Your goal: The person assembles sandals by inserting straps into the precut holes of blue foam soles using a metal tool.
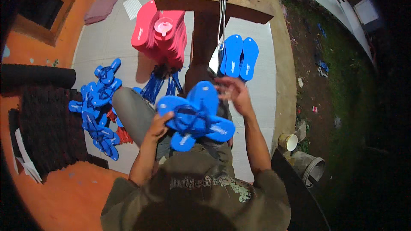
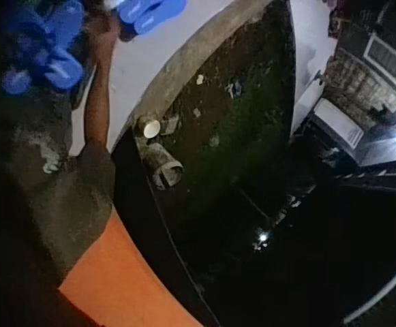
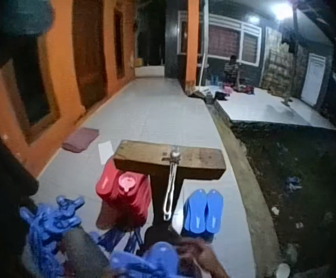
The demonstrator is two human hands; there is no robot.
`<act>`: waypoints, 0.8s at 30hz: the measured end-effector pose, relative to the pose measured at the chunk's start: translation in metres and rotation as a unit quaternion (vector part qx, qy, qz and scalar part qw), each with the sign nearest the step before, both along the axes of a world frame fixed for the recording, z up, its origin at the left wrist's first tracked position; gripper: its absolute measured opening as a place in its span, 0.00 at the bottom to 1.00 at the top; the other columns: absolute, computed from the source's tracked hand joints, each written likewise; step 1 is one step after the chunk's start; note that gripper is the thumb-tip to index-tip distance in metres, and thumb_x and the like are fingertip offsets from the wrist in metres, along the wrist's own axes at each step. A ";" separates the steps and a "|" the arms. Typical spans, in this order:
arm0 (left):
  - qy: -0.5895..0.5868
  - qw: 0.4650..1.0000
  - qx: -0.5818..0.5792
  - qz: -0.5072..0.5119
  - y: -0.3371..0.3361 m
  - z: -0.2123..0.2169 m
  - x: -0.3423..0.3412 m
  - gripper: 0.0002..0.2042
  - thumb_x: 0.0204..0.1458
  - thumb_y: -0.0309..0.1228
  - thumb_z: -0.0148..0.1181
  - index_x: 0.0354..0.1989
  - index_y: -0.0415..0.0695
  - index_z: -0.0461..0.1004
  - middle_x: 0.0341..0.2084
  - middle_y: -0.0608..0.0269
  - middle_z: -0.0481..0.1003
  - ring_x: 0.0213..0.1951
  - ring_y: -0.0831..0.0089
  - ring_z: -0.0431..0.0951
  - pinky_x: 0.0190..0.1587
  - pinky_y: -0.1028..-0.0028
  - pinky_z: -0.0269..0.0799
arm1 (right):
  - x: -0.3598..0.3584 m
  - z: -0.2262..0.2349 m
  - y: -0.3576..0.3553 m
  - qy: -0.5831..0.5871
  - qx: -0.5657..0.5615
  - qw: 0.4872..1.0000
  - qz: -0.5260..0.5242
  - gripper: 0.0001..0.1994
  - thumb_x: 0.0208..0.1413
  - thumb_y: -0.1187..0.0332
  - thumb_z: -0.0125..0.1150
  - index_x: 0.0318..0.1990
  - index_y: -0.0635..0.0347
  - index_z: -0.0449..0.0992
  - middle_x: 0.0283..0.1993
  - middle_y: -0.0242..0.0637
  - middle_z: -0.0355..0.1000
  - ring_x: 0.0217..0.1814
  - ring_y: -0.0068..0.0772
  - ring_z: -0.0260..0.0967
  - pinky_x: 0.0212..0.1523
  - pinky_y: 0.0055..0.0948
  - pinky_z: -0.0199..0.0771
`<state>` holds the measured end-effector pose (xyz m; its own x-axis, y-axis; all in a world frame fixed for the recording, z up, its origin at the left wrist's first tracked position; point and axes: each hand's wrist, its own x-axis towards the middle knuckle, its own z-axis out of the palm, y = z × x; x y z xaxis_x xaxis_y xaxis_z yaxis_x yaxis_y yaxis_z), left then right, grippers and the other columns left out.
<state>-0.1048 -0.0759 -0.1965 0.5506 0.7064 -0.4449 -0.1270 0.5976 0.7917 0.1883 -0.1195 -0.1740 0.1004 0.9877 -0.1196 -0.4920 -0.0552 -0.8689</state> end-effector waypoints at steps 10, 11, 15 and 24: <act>-0.132 0.809 0.115 0.561 0.086 0.014 -0.221 0.26 0.48 0.43 0.53 0.52 0.39 0.60 0.53 0.57 0.60 0.53 0.64 0.60 0.56 0.67 0.53 | 0.066 -0.177 0.108 -0.644 -0.335 0.648 -0.228 0.32 0.37 0.57 0.65 0.51 0.58 0.61 0.53 0.48 0.58 0.55 0.54 0.52 0.53 0.43 0.56; -0.223 0.820 0.043 0.525 0.095 0.003 -0.236 0.27 0.48 0.44 0.53 0.52 0.39 0.59 0.54 0.56 0.59 0.53 0.63 0.60 0.56 0.68 0.54 | 0.062 -0.177 0.109 -0.648 -0.358 0.634 -0.225 0.32 0.37 0.57 0.65 0.51 0.58 0.61 0.53 0.49 0.59 0.54 0.55 0.53 0.53 0.43 0.56; -0.021 0.783 0.101 0.613 0.098 -0.024 -0.204 0.22 0.50 0.38 0.49 0.50 0.36 0.58 0.48 0.52 0.61 0.47 0.65 0.65 0.49 0.71 0.62 | 0.064 -0.126 0.098 -0.530 -0.350 0.718 -0.285 0.35 0.37 0.57 0.65 0.53 0.62 0.58 0.53 0.50 0.57 0.56 0.50 0.52 0.54 0.43 0.54; 0.064 0.966 0.250 -0.010 0.026 0.037 0.086 0.26 0.44 0.34 0.61 0.50 0.37 0.61 0.42 0.53 0.70 0.45 0.70 0.70 0.46 0.75 0.66 | -0.082 0.011 -0.070 -0.436 -0.180 0.867 -0.159 0.38 0.33 0.60 0.71 0.51 0.64 0.56 0.46 0.40 0.58 0.48 0.34 0.57 0.47 0.30 0.59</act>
